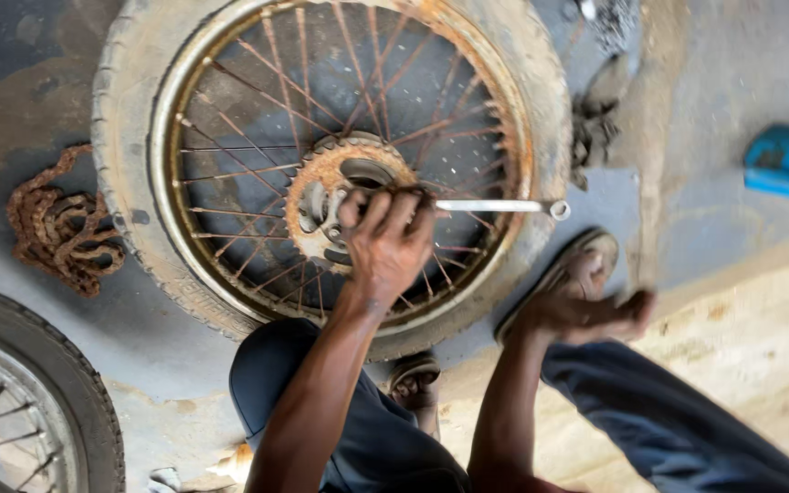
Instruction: The person sits on the ground and uses a wrench to loosen and tighten bolts on a motorcycle wheel hub. They apply lubricant from a blue oil can and wipe the hub with a rag while adjusting components.
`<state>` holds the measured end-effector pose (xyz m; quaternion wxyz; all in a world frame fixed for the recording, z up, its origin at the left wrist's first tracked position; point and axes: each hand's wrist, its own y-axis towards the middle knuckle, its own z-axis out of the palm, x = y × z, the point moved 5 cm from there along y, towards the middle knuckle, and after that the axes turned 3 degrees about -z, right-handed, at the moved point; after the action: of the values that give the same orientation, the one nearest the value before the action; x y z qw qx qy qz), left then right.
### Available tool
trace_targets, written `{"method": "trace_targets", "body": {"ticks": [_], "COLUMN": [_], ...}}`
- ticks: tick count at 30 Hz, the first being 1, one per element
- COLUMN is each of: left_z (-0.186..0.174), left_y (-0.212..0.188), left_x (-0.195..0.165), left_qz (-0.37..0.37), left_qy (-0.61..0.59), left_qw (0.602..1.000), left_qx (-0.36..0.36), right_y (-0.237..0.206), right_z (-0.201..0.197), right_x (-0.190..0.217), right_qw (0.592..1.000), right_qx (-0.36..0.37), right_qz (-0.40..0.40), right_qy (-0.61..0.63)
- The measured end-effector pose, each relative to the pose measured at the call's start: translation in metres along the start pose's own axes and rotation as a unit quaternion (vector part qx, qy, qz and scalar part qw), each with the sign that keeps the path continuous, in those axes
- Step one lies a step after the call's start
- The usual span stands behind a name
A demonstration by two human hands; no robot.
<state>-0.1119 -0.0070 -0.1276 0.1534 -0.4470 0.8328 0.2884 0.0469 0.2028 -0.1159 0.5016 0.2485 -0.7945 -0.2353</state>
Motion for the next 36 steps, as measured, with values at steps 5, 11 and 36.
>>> {"method": "trace_targets", "body": {"ticks": [5,11,36], "left_z": [-0.005,0.001,-0.050], "left_y": [0.009,0.011,0.053], "left_x": [0.010,0.011,0.040], "left_qz": [-0.078,-0.069,-0.005], "left_qy": [0.011,0.014,-0.207], "left_qw": [0.997,0.997,0.978], "left_qx": [-0.014,0.010,0.025], "right_y": [0.014,-0.005,0.021], "right_z": [0.151,0.004,0.134], "right_x": [-0.010,-0.067,0.135], "right_qw": [0.881,0.955,0.648], "right_qx": [0.171,0.131,0.650], "right_qz": [0.035,0.048,-0.392], "right_qy": [0.440,0.262,-0.054]}}
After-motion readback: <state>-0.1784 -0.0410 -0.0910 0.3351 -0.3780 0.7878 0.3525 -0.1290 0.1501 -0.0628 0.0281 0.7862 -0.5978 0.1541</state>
